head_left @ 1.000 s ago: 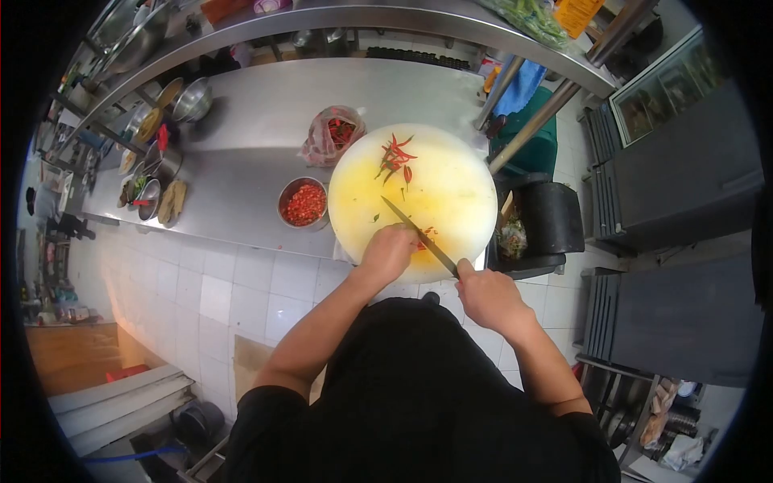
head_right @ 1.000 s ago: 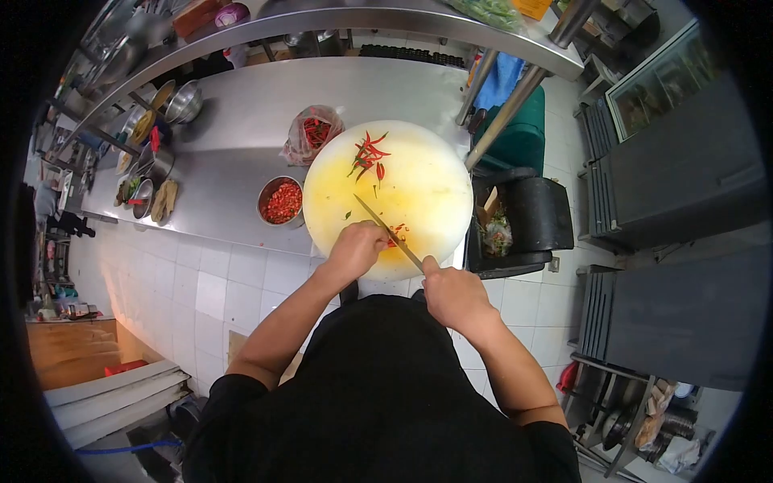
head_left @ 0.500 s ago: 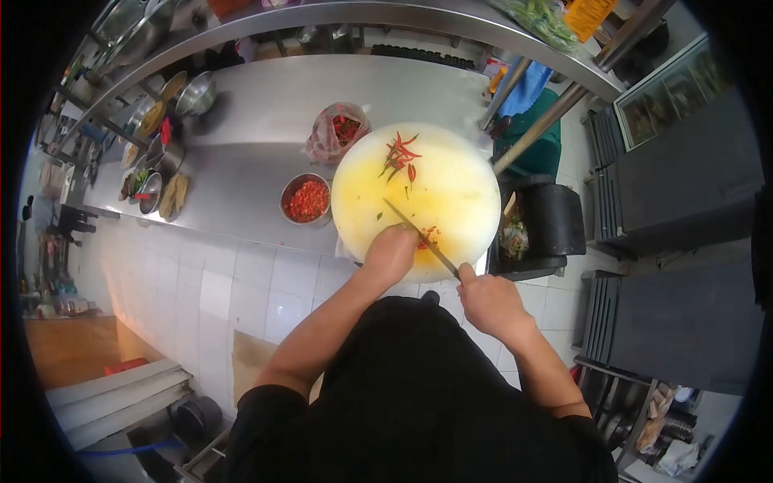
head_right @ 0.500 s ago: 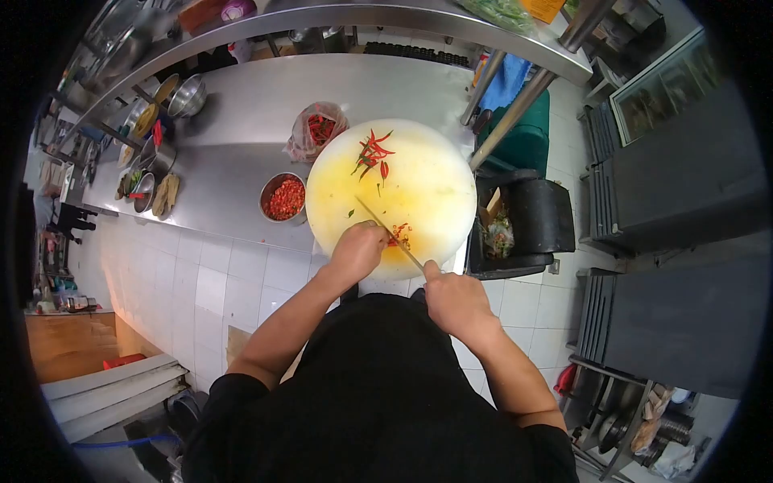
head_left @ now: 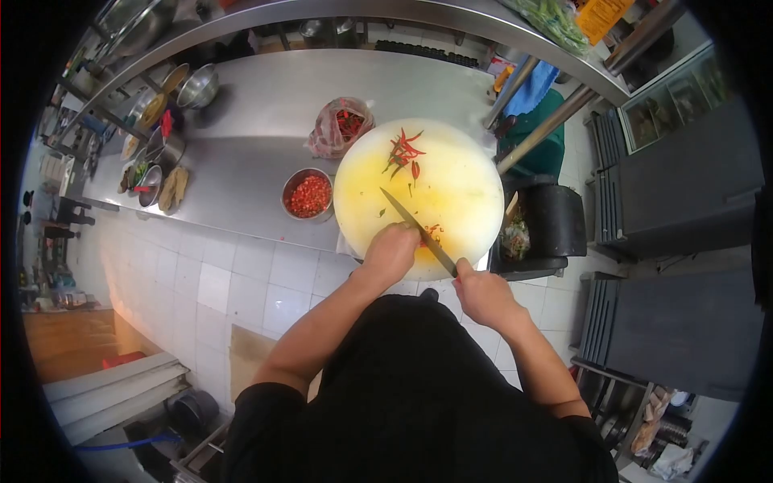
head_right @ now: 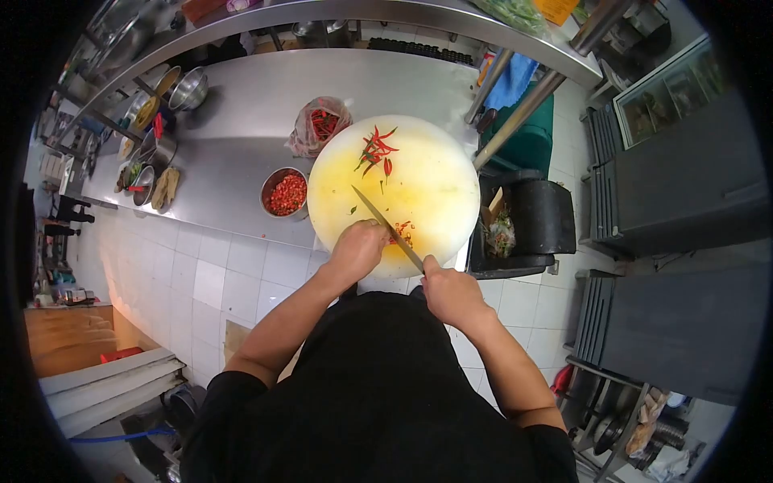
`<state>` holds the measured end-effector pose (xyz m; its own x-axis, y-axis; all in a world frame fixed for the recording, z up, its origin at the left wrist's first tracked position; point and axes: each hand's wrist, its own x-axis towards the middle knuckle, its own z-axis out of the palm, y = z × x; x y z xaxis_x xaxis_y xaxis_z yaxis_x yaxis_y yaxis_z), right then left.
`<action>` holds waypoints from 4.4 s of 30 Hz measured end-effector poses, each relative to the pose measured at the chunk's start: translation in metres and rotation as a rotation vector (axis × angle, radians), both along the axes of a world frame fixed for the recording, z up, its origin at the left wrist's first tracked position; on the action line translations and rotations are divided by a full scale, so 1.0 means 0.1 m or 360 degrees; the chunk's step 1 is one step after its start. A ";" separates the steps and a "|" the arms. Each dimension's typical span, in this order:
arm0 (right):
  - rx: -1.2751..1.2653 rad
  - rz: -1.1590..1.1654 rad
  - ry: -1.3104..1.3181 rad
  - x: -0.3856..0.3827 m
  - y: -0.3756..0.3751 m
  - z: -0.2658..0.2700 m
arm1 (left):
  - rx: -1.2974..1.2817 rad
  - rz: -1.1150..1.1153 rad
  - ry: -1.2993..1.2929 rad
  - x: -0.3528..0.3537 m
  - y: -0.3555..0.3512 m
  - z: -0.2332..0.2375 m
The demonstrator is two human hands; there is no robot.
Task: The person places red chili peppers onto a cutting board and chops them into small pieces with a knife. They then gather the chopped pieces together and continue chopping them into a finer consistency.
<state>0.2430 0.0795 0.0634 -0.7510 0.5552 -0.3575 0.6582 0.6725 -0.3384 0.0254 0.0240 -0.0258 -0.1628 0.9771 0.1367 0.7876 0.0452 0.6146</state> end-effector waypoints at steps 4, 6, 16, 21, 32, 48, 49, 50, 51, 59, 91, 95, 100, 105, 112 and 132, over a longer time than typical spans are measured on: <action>0.0006 0.0004 -0.0052 -0.03 -0.04 0.08 | -0.0012 -0.0001 -0.0018 0.00 -0.03 0.02; -0.0005 -0.0029 0.0006 0.00 -0.03 -0.12 | 0.0001 -0.0001 0.0009 -0.01 -0.04 0.04; 0.0091 0.0000 -0.0025 0.06 -0.04 0.01 | 0.0042 0.0039 0.0038 0.07 -0.05 -0.05; 0.0164 0.0043 -0.0083 0.08 -0.07 0.15 | 0.0080 0.0022 0.0006 0.10 -0.03 0.04; 0.0069 -0.0010 0.0076 0.12 0.01 -0.17 | 0.0217 0.0048 0.0089 0.13 -0.06 -0.08; -0.0022 -0.0010 0.0007 0.08 0.03 -0.06 | 0.0277 0.0061 0.0136 0.15 -0.09 -0.10; -0.0031 -0.0008 0.0002 0.08 0.06 -0.03 | 0.0267 0.0058 0.0139 0.15 -0.09 -0.10; -0.0042 -0.0004 0.0000 0.08 0.07 0.00 | 0.0256 0.0057 0.0140 0.14 -0.09 -0.10; -0.0043 -0.0007 -0.0005 0.07 0.06 0.04 | 0.0242 0.0053 0.0142 0.14 -0.09 -0.09; -0.0346 -0.0172 -0.0016 0.03 0.11 0.05 | 0.0186 0.0053 0.0303 -0.11 -0.07 -0.09; -0.0710 -0.0870 0.0030 0.60 -0.04 0.31 | 0.0090 -0.0029 0.0592 -0.33 1.04 -0.02; -0.0708 -0.0876 0.0049 0.62 -0.05 0.26 | 0.0046 -0.0179 0.0504 -0.03 0.57 -0.02; -0.0692 -0.0856 0.0051 0.63 -0.04 0.21 | 0.0174 -0.0084 0.0427 0.10 0.31 0.11; -0.0716 -0.0865 0.0046 0.59 -0.02 0.26 | -0.0036 0.0100 -0.0208 -0.04 0.39 0.28; -0.0791 -0.0896 0.0064 0.55 -0.03 0.32 | -0.0289 0.0235 -0.1124 -0.29 0.49 0.04; -0.0176 -0.0541 0.0165 0.61 -0.12 -0.09 | 0.0179 0.0239 -0.0047 0.17 0.10 0.02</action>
<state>0.3039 0.0671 0.0544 -0.5658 0.7412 -0.3613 0.7961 0.3770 -0.4733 0.0423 0.0342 -0.0241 -0.3114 0.9203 0.2366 0.7588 0.0910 0.6450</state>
